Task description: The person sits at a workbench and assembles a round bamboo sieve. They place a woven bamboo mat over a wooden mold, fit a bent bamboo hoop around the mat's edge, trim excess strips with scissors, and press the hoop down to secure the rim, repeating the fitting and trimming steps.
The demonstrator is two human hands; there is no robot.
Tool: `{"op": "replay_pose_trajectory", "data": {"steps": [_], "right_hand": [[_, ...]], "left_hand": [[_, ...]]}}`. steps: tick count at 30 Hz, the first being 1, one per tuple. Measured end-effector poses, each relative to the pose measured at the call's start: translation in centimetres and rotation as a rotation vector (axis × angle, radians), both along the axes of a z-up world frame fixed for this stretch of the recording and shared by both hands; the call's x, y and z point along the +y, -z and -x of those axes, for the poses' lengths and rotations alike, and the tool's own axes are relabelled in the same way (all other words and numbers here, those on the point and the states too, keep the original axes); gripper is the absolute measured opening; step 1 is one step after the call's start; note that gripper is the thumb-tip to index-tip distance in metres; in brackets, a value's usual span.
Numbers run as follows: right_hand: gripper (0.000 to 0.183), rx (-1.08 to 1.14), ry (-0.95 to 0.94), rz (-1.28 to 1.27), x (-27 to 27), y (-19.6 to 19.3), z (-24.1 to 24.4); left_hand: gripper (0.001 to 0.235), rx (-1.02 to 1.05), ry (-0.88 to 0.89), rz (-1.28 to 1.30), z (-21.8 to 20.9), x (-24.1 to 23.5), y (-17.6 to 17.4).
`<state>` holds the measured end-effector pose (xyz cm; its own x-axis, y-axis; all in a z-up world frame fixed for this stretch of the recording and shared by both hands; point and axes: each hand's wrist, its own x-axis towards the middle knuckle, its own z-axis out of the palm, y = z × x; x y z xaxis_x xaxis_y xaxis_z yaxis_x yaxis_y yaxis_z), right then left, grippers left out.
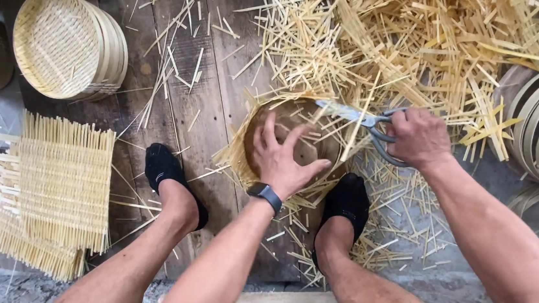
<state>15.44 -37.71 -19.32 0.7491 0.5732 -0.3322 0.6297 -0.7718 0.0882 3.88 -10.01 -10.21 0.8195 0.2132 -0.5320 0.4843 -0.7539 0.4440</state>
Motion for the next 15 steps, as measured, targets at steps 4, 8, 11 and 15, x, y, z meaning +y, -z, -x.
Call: {"op": "replay_pose_trajectory", "data": {"steps": [4,8,11,15], "right_hand": [[0.054,-0.274,-0.106,-0.092,4.2,-3.5,-0.1],[0.037,0.024,0.036,0.010,2.0,2.0,0.0],[0.027,-0.038,-0.038,-0.065,-2.2,3.1,-0.3],[0.048,-0.226,-0.080,-0.156,4.6,-4.3,-0.6]], "left_hand": [[0.068,-0.276,-0.032,-0.034,1.1,-0.8,3.1],[0.062,-0.211,0.130,-0.019,0.5,0.9,3.8],[0.048,-0.317,0.282,0.062,0.6,2.5,3.0],[0.041,-0.262,0.320,0.011,0.0,2.4,2.8]]}}
